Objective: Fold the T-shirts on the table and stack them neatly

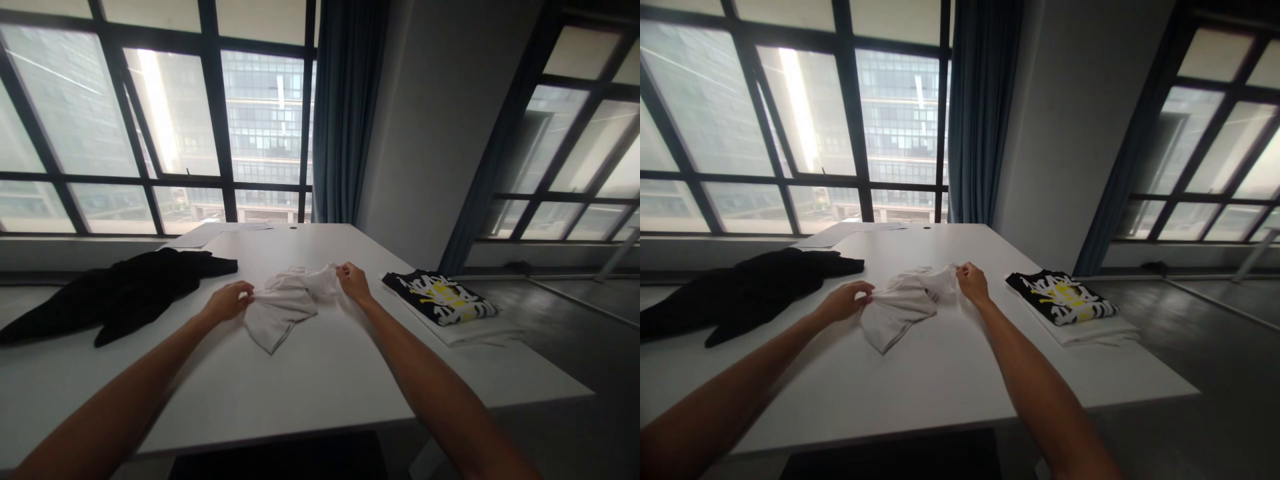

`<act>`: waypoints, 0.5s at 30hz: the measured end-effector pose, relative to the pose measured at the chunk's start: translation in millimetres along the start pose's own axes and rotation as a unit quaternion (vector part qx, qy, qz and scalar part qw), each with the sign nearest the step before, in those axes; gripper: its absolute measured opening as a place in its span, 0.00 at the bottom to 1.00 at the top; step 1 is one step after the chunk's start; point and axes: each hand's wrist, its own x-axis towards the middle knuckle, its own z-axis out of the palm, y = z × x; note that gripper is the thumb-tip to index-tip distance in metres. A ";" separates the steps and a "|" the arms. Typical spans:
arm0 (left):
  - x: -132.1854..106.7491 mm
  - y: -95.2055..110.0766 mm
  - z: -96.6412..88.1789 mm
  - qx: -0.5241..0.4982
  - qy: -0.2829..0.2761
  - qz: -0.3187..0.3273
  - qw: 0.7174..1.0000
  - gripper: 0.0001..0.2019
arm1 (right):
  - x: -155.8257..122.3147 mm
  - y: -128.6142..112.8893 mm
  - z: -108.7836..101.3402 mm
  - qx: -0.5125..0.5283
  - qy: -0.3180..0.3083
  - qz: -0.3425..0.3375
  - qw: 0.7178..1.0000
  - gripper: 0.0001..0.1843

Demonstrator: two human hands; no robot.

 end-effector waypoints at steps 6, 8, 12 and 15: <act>6.5 -43.0 -27.4 -0.049 0.196 -0.154 0.967 0.11 | 11.1 7.8 -14.4 0.211 0.113 0.068 0.969 0.15; 7.5 -55.8 -32.3 -0.104 0.242 -0.193 0.945 0.13 | 14.2 6.2 -18.2 0.297 0.130 0.101 0.941 0.17; 9.1 -65.2 -34.8 -0.196 0.284 -0.210 0.915 0.13 | 16.3 -1.5 -24.5 0.399 0.111 0.117 0.903 0.19; 8.5 -54.0 -33.2 -0.207 0.288 -0.170 0.919 0.13 | 13.3 -10.2 -26.6 0.426 0.084 0.084 0.897 0.19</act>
